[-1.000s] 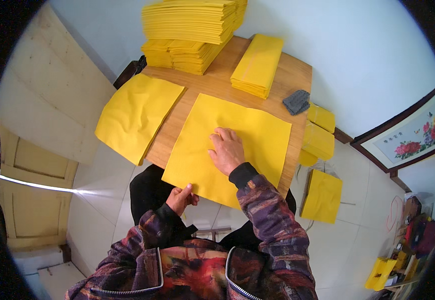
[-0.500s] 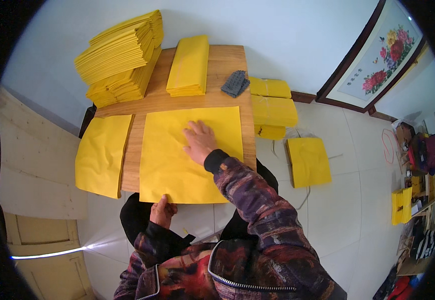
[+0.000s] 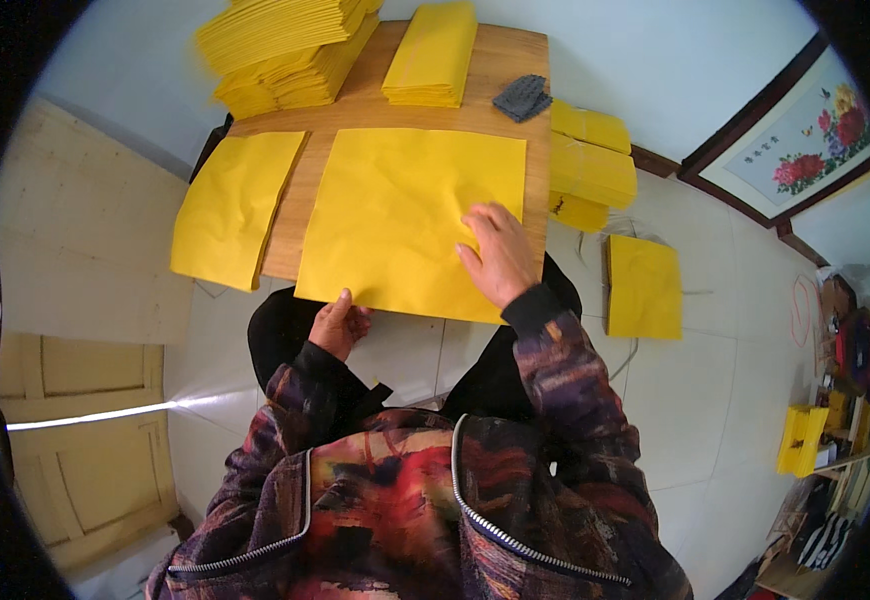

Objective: The person folds yellow paper sheets on a wooden table, aligning edges and pressing creases. They handle the sheets one at a time, stacking the folded pieces on the table.

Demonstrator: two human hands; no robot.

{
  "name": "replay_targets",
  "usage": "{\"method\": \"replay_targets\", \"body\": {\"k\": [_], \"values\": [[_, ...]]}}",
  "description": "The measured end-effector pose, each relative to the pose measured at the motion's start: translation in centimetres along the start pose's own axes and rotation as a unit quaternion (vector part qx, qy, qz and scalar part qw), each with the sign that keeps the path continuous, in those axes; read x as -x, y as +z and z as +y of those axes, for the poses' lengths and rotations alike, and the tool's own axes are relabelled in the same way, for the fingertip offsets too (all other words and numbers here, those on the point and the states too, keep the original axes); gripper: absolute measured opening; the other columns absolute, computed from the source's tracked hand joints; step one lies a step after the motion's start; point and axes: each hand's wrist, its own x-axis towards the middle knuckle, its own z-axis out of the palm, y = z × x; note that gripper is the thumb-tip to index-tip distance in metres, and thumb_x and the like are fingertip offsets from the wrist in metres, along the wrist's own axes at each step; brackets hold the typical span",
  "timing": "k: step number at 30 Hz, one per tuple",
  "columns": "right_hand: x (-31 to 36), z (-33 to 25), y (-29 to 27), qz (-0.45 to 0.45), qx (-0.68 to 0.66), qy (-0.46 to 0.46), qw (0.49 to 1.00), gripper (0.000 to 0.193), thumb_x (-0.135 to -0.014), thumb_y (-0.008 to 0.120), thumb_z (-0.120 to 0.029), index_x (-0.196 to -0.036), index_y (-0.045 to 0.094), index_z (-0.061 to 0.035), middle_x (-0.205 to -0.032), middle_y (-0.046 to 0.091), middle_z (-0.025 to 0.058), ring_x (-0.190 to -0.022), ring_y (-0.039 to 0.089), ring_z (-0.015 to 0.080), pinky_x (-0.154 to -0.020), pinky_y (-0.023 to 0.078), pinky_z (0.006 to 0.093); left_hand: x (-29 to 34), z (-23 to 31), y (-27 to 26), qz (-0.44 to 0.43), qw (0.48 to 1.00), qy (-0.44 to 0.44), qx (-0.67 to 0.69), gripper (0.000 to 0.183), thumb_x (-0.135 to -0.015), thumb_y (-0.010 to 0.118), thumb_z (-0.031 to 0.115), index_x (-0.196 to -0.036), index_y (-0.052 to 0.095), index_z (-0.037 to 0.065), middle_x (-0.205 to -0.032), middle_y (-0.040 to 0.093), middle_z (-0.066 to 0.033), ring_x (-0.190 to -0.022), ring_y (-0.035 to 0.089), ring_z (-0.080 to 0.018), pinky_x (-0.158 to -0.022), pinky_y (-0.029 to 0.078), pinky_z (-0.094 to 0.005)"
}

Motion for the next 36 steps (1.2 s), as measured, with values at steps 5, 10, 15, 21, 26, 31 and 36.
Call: {"method": "replay_targets", "body": {"k": [5, 10, 15, 21, 26, 31, 36], "values": [[4.3, -3.1, -0.5, -0.005, -0.023, 0.001, 1.000, 0.030, -0.077, 0.068, -0.010, -0.103, 0.058, -0.0011, -0.115, 0.056, 0.0148, -0.115, 0.049, 0.0349, -0.098, 0.040, 0.0416, 1.8, -0.7, -0.8, -0.099, 0.958, 0.041, -0.267, 0.025, -0.091, 0.062, 0.026, -0.093, 0.062, 0.001, -0.080, 0.066, -0.0069, -0.071, 0.062, -0.0141, -0.063, 0.050, -0.0273], [5.6, -5.3, 0.3, -0.030, -0.034, -0.030, 0.999, 0.030, -0.074, 0.067, -0.006, -0.103, 0.059, -0.0014, -0.115, 0.057, 0.0148, -0.114, 0.050, 0.0351, -0.098, 0.040, 0.0431, 4.4, -2.0, -0.9, -0.105, 0.941, 0.083, -0.310, 0.020, -0.090, 0.063, 0.014, -0.100, 0.060, -0.003, -0.084, 0.064, -0.0077, -0.074, 0.061, -0.0143, -0.068, 0.052, -0.0285], [5.5, -6.7, 0.5, -0.031, -0.048, -0.040, 0.998, 0.024, -0.072, 0.067, -0.002, -0.095, 0.058, -0.0020, -0.108, 0.058, 0.0136, -0.108, 0.052, 0.0341, -0.093, 0.042, 0.0426, 5.1, -0.9, -1.7, -0.059, 0.962, 0.130, -0.232, 0.014, -0.091, 0.059, 0.009, -0.099, 0.059, -0.002, -0.084, 0.063, -0.0052, -0.076, 0.060, -0.0129, -0.069, 0.051, -0.0272], [3.7, -9.9, 1.7, -0.072, -0.074, -0.068, 0.992, 0.015, -0.071, 0.064, 0.000, -0.082, 0.055, -0.0042, -0.090, 0.057, 0.0113, -0.092, 0.054, 0.0332, -0.080, 0.043, 0.0420, 4.7, 2.5, -5.3, 0.197, 0.854, 0.402, -0.266, 0.005, -0.088, 0.060, 0.004, -0.091, 0.059, 0.000, -0.076, 0.059, -0.0020, -0.069, 0.054, -0.0102, -0.065, 0.047, -0.0257], [-1.6, -14.1, 5.8, -0.127, -0.089, -0.183, 0.971, 0.010, -0.073, 0.062, -0.002, -0.080, 0.055, -0.0051, -0.085, 0.055, 0.0110, -0.086, 0.054, 0.0328, -0.076, 0.044, 0.0418, 3.9, 4.4, -9.9, 0.383, 0.777, 0.367, -0.339, 0.014, -0.081, 0.066, 0.007, -0.092, 0.058, 0.003, -0.085, 0.058, -0.0119, -0.081, 0.060, -0.0270, -0.073, 0.049, -0.0350], [-10.0, -18.5, 13.7, -0.186, -0.127, -0.235, 0.946, 0.011, -0.075, 0.063, -0.005, -0.083, 0.057, -0.0025, -0.090, 0.057, 0.0145, -0.090, 0.055, 0.0349, -0.078, 0.046, 0.0406, 0.2, 7.0, -12.6, 0.415, 0.822, 0.389, -0.017, 0.038, -0.089, 0.060, 0.020, -0.119, 0.046, 0.002, -0.112, 0.052, -0.0113, -0.102, 0.054, -0.0250, -0.084, 0.048, -0.0374], [-14.9, -21.3, 19.7, -0.225, -0.017, -0.240, 0.944, 0.020, -0.077, 0.068, -0.012, -0.092, 0.062, -0.0003, -0.097, 0.058, 0.0180, -0.097, 0.056, 0.0351, -0.084, 0.047, 0.0409, -1.9, 7.8, -13.9, 0.200, 0.901, 0.240, 0.300, 0.032, -0.100, 0.045, 0.032, -0.120, 0.046, 0.008, -0.109, 0.056, -0.0035, -0.092, 0.058, -0.0154, -0.077, 0.048, -0.0285]]}}
